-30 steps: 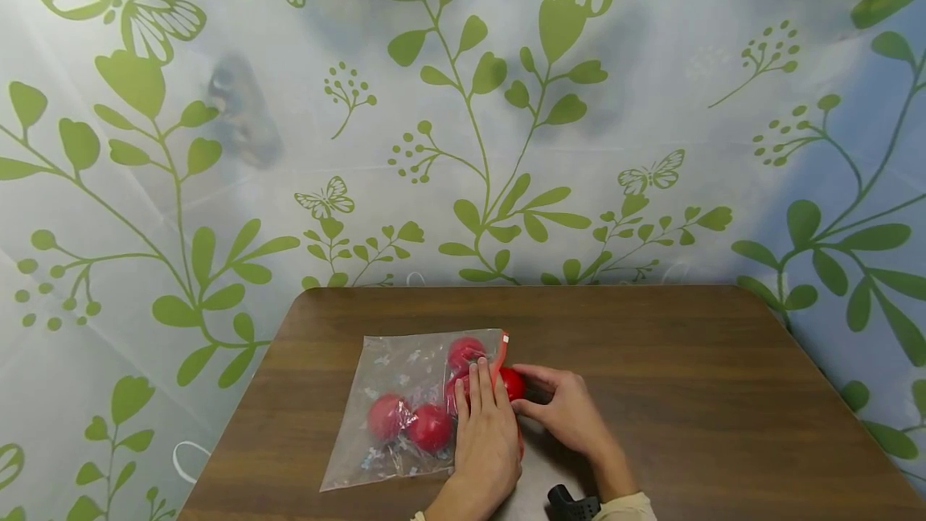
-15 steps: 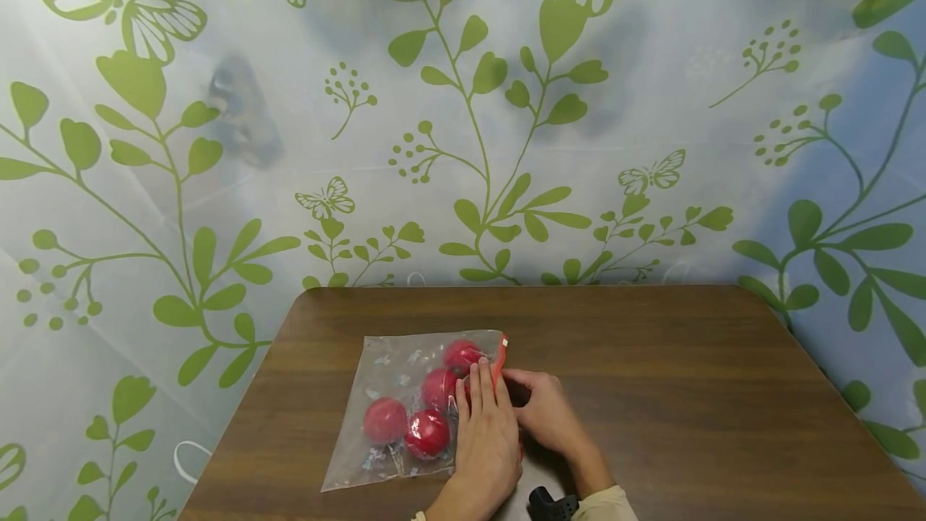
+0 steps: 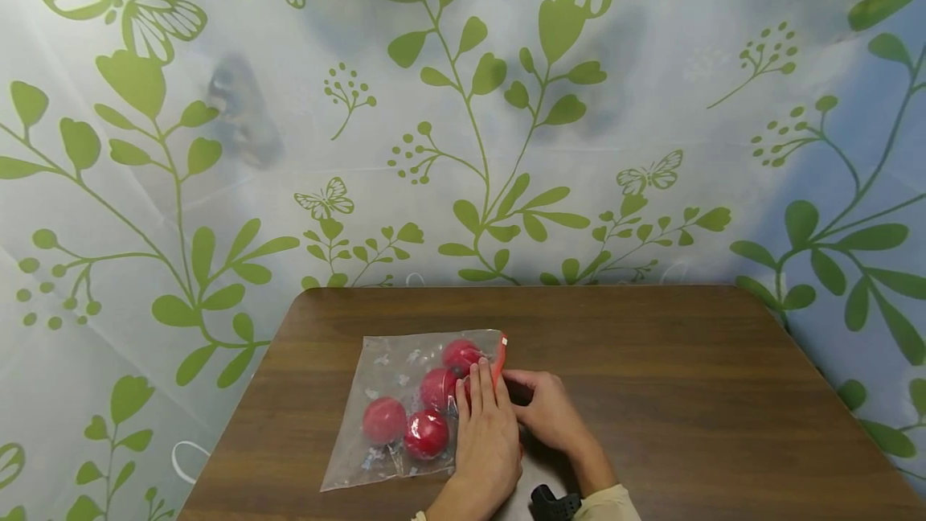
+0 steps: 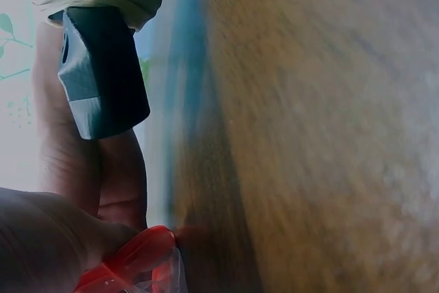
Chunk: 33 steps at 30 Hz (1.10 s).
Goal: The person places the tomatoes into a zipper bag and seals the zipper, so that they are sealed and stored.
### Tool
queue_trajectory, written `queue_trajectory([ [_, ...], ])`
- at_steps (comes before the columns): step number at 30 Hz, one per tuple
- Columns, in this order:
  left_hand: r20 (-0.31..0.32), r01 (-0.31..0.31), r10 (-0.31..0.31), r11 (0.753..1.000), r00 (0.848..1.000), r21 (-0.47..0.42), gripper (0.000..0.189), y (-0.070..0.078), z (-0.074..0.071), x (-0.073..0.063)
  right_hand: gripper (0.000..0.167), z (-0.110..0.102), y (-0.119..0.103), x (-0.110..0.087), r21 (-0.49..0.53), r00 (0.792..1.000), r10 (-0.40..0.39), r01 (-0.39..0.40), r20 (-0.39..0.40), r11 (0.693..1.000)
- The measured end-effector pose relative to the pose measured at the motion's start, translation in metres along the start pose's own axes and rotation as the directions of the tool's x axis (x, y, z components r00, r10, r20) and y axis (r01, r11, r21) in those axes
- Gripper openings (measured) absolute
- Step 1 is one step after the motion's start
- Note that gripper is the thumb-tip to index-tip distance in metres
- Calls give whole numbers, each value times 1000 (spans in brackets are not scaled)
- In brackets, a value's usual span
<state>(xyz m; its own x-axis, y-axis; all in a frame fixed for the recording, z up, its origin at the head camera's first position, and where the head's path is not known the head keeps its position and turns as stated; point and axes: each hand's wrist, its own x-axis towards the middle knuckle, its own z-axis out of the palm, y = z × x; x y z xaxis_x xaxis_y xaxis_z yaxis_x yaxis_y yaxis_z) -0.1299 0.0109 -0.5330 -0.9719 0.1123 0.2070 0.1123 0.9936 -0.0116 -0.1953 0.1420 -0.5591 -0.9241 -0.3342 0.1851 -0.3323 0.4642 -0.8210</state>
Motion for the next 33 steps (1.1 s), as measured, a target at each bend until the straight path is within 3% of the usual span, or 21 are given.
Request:
queue_trajectory([
  [5,-34,-5,6,1000,999,15,82,0,1,0,47,6,-1,3,-24,999,9,-10,-37,1000],
  [18,-29,-10,10,1000,1000,5,93,-1,-1,0,47,9,-2,6,-43,999,37,-38,-35,998],
  [26,-48,-3,4,1000,999,29,74,-2,-1,2,35,15,-5,12,-40,999,38,-39,-39,998],
  [33,-13,0,0,1000,1000,-6,83,0,-2,1,39,13,-5,9,-26,998,52,-52,-30,998],
])
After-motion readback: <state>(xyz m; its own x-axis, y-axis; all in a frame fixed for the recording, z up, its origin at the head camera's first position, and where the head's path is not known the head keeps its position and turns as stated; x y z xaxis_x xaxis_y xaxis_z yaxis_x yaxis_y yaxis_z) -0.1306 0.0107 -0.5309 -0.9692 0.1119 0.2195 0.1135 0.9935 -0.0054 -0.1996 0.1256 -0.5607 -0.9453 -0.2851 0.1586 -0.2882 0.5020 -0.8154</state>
